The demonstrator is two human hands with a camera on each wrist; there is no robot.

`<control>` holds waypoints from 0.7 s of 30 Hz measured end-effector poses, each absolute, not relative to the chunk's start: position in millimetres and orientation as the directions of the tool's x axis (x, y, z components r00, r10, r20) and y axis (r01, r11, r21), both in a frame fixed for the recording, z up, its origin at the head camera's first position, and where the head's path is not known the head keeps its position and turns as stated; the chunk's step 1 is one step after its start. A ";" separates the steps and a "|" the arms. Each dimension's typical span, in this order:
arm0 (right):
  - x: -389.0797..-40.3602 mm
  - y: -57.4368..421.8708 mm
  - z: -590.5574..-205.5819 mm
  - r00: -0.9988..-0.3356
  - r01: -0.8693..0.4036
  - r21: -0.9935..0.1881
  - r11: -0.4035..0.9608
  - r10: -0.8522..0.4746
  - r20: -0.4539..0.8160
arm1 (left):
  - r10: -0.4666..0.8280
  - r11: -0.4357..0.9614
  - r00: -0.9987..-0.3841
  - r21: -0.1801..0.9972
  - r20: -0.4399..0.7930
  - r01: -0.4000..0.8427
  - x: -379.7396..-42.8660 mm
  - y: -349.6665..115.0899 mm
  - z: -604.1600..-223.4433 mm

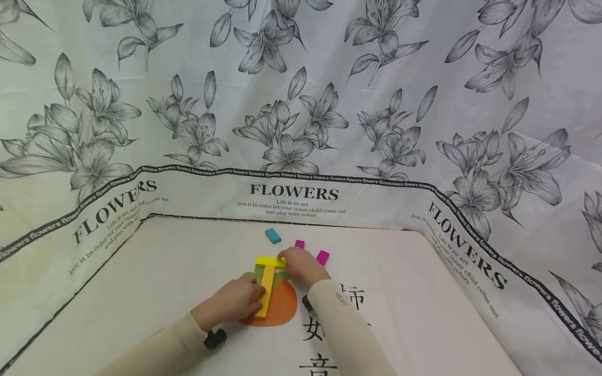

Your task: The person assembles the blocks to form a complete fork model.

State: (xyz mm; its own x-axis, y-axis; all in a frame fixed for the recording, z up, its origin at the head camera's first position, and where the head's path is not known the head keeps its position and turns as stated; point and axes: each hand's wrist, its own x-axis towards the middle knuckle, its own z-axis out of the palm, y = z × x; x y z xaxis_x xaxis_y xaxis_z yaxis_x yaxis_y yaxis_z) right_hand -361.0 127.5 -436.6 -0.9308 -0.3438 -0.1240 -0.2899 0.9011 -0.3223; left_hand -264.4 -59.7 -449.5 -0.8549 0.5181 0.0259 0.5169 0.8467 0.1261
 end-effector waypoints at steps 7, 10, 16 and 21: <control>-360.7 140.3 -431.8 -0.929 -0.332 -0.270 0.904 -0.363 -0.071 | 0.451 0.882 -0.892 0.170 -0.033 0.440 -267.4 -60.8 -446.3; -361.5 146.8 -428.9 -0.930 -0.337 -0.244 0.909 -0.362 -0.067 | 0.407 0.899 -0.911 0.202 -0.064 0.388 -268.7 -62.0 -445.5; -358.2 159.6 -420.9 -0.946 -0.302 -0.216 0.928 -0.319 -0.049 | 0.376 0.910 -0.922 0.223 -0.089 0.350 -269.9 -64.3 -446.2; -361.0 173.4 -419.4 -0.951 -0.293 -0.191 0.937 -0.306 -0.037 | 0.391 0.908 -0.917 0.196 -0.076 0.371 -270.5 -64.7 -447.0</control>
